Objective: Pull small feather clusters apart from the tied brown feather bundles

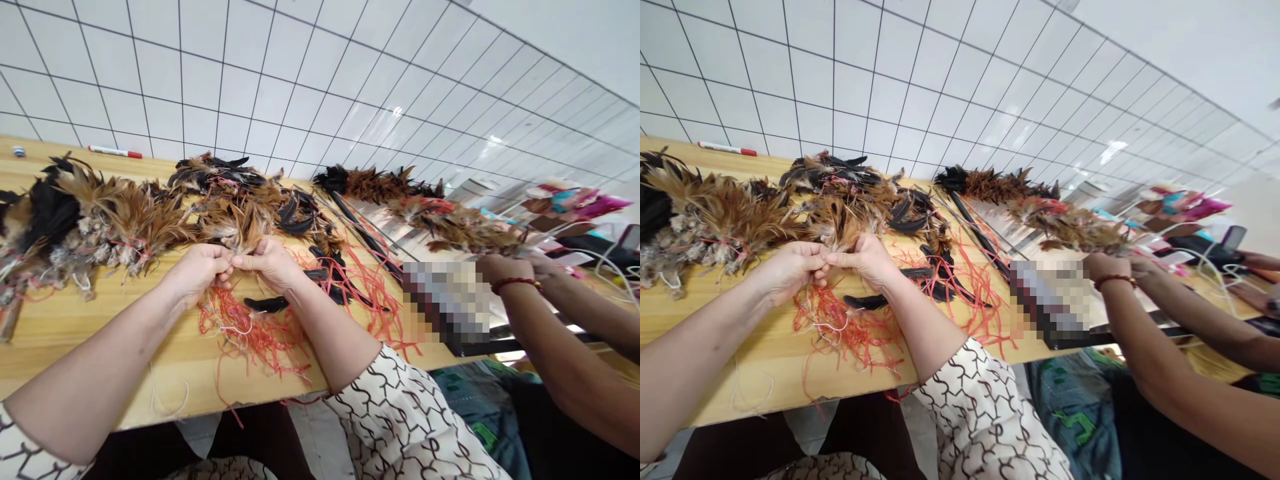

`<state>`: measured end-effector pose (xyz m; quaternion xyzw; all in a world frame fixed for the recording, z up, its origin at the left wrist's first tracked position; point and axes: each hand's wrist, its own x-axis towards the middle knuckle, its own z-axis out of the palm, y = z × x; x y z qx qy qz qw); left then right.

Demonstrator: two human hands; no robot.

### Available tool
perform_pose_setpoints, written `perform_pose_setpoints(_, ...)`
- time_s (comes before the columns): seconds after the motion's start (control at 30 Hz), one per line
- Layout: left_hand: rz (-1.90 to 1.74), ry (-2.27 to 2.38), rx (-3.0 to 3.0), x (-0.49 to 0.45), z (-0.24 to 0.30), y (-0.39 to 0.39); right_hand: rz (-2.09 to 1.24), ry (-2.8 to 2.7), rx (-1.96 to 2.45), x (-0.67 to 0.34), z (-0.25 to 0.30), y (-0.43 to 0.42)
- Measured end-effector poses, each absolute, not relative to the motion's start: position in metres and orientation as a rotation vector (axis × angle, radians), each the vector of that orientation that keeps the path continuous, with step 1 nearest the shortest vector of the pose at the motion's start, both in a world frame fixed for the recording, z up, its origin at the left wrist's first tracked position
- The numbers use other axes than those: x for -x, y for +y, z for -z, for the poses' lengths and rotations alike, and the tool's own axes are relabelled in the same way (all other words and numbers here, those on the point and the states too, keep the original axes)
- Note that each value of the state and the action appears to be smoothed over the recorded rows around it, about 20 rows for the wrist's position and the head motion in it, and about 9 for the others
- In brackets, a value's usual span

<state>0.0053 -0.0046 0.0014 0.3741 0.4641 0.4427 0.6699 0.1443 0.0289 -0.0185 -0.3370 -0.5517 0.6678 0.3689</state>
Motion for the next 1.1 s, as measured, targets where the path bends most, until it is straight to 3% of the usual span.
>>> perform_pose_setpoints(0.3,-1.064,1.017,-0.788,-0.0038,-0.0006,-0.0032,-1.694,-1.146,0.811,-0.1439,0.0159,0.0344)
perform_pose_setpoints(0.67,-1.215,0.803,-0.845,-0.0018,0.0029,-0.0028,-1.949,-0.977,0.669,-0.1438,0.0164,0.0318)
perform_pose_setpoints(1.1,-1.388,0.941,-0.931,0.0024,0.0084,0.0014,-1.746,-1.046,0.796,-0.1369,0.0124,0.0271)
